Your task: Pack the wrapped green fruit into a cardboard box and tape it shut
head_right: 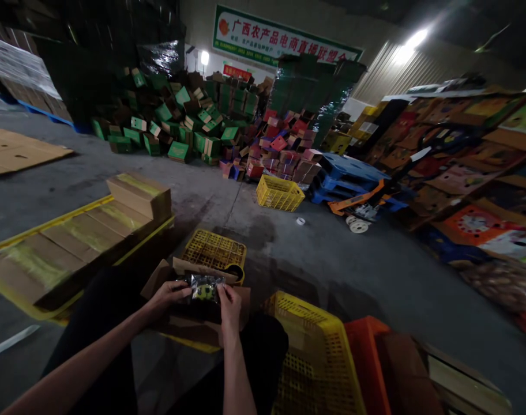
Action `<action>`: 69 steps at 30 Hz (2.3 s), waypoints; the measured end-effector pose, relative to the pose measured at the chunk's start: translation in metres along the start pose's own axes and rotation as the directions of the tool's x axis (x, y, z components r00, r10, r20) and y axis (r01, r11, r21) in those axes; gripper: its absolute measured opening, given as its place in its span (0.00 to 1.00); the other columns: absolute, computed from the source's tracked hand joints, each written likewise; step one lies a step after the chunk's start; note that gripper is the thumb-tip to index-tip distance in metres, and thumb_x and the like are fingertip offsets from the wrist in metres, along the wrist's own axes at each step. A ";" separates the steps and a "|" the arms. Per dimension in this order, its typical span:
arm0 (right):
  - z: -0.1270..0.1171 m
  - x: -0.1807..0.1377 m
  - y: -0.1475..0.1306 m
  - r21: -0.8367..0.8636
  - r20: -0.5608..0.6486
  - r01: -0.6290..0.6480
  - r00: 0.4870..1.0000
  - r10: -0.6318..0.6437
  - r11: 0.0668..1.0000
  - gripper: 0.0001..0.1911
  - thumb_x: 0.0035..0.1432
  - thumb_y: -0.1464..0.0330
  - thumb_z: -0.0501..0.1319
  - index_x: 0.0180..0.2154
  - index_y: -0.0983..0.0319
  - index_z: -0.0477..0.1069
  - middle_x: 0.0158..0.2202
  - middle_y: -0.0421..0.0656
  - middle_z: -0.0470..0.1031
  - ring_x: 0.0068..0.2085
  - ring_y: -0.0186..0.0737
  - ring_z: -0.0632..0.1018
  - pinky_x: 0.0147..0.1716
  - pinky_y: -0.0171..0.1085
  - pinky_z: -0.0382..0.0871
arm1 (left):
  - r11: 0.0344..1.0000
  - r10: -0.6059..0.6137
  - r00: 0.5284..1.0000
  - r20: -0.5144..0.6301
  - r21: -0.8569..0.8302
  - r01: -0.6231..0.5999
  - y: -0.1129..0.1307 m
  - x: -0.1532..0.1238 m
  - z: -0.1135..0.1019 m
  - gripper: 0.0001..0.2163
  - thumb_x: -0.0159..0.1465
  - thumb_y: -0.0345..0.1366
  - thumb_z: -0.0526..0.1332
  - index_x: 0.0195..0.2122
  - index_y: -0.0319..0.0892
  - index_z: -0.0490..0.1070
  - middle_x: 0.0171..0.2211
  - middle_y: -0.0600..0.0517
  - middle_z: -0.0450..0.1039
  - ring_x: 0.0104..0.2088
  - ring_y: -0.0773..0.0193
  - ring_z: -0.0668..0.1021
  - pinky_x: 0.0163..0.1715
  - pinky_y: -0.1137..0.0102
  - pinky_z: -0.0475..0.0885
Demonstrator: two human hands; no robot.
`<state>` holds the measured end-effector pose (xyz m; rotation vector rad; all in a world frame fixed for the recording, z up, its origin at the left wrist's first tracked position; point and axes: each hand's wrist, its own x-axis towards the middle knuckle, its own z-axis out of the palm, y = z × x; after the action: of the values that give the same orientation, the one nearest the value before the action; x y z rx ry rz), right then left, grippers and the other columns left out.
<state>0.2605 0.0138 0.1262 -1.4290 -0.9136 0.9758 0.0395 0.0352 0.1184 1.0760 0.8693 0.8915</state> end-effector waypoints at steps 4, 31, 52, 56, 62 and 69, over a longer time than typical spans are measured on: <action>0.000 0.001 0.002 0.005 0.002 -0.007 1.000 0.007 1.000 0.18 0.46 0.52 0.70 0.34 0.58 0.83 0.34 0.44 0.83 0.41 0.51 0.79 0.39 0.41 0.73 | 1.000 -0.003 1.000 -0.017 -0.026 0.003 -0.004 0.001 0.000 0.19 0.55 0.50 0.70 0.33 0.36 0.78 0.27 0.50 0.74 0.28 0.65 0.73 0.29 0.73 0.65; 0.004 -0.007 -0.008 0.137 0.182 -0.037 0.983 0.012 0.990 0.16 0.52 0.56 0.69 0.39 0.59 0.79 0.39 0.42 0.81 0.41 0.44 0.78 0.43 0.38 0.70 | 0.985 -0.004 0.999 -0.048 -0.174 -0.005 -0.001 0.000 0.000 0.20 0.54 0.51 0.71 0.34 0.38 0.76 0.33 0.50 0.75 0.33 0.63 0.76 0.36 0.71 0.71; 0.005 -0.009 -0.012 0.135 0.186 -0.066 0.982 0.041 0.989 0.18 0.51 0.52 0.68 0.37 0.58 0.79 0.38 0.43 0.81 0.40 0.46 0.78 0.40 0.39 0.72 | 0.977 -0.050 0.998 0.044 -0.203 0.058 0.000 0.000 0.002 0.22 0.52 0.46 0.74 0.44 0.39 0.78 0.42 0.45 0.78 0.40 0.57 0.79 0.42 0.67 0.73; 0.005 -0.010 -0.011 0.160 0.199 -0.080 0.979 0.048 0.984 0.18 0.52 0.53 0.68 0.39 0.58 0.79 0.39 0.43 0.81 0.41 0.46 0.78 0.41 0.39 0.73 | 0.970 -0.097 0.995 0.014 -0.225 0.097 -0.004 0.004 0.000 0.21 0.52 0.47 0.74 0.42 0.38 0.78 0.40 0.45 0.78 0.38 0.59 0.79 0.41 0.67 0.73; 0.006 -0.011 -0.009 0.196 0.222 -0.098 0.974 0.053 0.976 0.20 0.53 0.53 0.68 0.41 0.59 0.79 0.40 0.44 0.81 0.42 0.46 0.79 0.43 0.41 0.73 | 0.970 -0.102 0.995 -0.004 -0.221 0.099 -0.009 0.007 -0.002 0.22 0.52 0.49 0.73 0.40 0.38 0.76 0.36 0.47 0.78 0.34 0.61 0.79 0.37 0.68 0.73; 0.005 -0.011 -0.009 0.151 0.190 -0.083 0.980 0.053 0.985 0.26 0.53 0.52 0.68 0.51 0.56 0.76 0.52 0.45 0.78 0.54 0.49 0.76 0.53 0.44 0.70 | 0.993 -0.036 0.999 -0.012 -0.110 0.034 -0.005 0.003 0.000 0.21 0.57 0.53 0.69 0.37 0.37 0.75 0.31 0.48 0.75 0.30 0.64 0.76 0.31 0.73 0.68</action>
<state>0.2519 0.0066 0.1362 -1.2567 -0.9045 1.2224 0.0414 0.0365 0.1129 0.9574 0.8387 0.9085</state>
